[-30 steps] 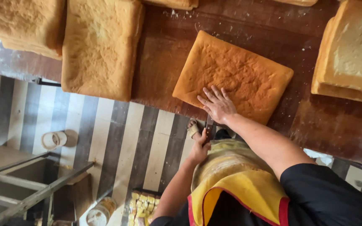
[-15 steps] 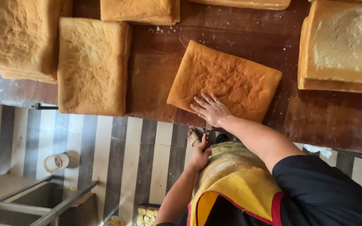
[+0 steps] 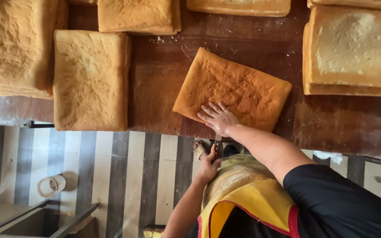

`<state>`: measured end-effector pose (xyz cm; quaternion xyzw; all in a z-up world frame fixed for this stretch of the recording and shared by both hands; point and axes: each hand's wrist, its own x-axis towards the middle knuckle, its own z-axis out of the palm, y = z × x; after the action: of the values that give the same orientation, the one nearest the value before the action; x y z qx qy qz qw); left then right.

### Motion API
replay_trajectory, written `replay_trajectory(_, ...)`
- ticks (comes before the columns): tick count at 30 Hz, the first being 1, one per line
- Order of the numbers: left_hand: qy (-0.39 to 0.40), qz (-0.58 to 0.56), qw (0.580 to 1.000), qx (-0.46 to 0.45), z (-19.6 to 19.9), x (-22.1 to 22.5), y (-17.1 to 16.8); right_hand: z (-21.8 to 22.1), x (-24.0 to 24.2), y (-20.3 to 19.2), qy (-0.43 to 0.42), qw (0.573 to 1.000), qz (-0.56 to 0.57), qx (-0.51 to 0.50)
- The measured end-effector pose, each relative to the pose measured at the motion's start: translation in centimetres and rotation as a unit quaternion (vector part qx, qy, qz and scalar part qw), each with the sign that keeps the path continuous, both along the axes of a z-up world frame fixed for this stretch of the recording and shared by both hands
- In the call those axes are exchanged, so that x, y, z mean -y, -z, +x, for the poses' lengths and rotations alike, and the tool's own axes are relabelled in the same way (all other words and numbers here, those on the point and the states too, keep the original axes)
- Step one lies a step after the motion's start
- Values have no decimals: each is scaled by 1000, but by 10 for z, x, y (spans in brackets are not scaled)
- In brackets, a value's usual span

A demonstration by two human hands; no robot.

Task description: The person trims the dark outer edge off large rectangular baked cake sheets on a wooden worktable. They hold each sheet steady with one hand and cut along its side with a long knife, then move the trimmed sheet aside and take the next one from the surrounding stacks.

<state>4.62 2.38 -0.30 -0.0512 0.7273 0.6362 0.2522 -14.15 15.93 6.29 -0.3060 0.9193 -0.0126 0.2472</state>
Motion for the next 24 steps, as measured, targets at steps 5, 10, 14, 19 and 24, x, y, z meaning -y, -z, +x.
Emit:
replay_trajectory(5, -8, 39, 999, -18, -57, -21, 18, -5, 2, -10, 13, 1000, 12, 26)
replay_trajectory(10, -40, 104, 994, 19, -65, -19, 4, 6, -40, -30, 101, 988, -113, 9)
replay_trajectory(14, -24, 49, 997, 46, -59, -2, 1, 43, -132, 21, 386, 901, -168, -106)
replay_trajectory(19, 8, 53, 998, 21, -61, 10, -4, 52, -196, 45, 619, 764, -180, -23)
replay_trajectory(24, 8, 5, 999, 38, -50, 34, -20, 26, -171, 48, 600, 705, -378, 19)
